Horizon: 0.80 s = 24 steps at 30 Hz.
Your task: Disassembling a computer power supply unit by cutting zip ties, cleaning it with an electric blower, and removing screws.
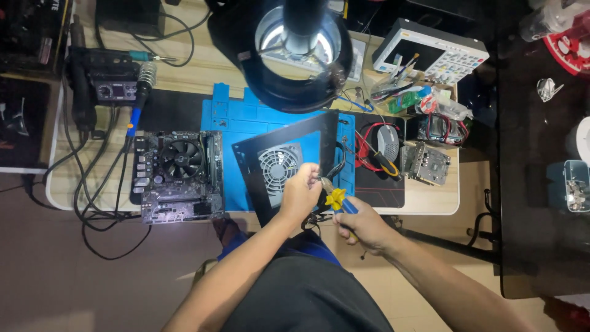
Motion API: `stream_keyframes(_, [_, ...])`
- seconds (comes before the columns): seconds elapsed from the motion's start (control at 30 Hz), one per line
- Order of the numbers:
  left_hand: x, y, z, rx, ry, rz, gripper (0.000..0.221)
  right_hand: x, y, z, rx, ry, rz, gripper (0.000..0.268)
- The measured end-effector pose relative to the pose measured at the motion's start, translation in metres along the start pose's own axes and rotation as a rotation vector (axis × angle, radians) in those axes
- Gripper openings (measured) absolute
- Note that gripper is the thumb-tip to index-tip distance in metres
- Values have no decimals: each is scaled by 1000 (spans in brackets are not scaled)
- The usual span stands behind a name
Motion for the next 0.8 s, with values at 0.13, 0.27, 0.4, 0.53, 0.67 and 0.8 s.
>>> stream_keyframes(0.13, [0, 4, -11, -2, -64, -69, 30, 2, 7, -17, 211, -288, -87, 16])
stream_keyframes(0.27, [14, 15, -8, 41, -262, -150, 32, -51, 35, -88, -152, -467, -142, 39])
stream_keyframes(0.4, [53, 25, 2, 21, -455, -182, 35, -103, 70, -141, -507, -855, -9, 47])
stream_keyframes(0.53, [76, 35, 7, 16, -447, -190, 36, -91, 81, -142, -592, -1065, -141, 39])
stream_keyframes(0.67, [60, 25, -4, -34, -521, -198, 37, -75, 75, -136, -644, -1132, -165, 42])
stream_keyframes(0.8, [68, 29, -3, -72, -507, -223, 35, -50, 57, -111, -795, -1121, -625, 28])
Point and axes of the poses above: each hand's wrist, its own y-axis towards the middle knuckle, its own z-axis out of the palm, x = y × z, the point moved 7 cm from there along y, towards the middle knuckle, and after that the axes turned 8 degrees about x, right-handed, at the moved point
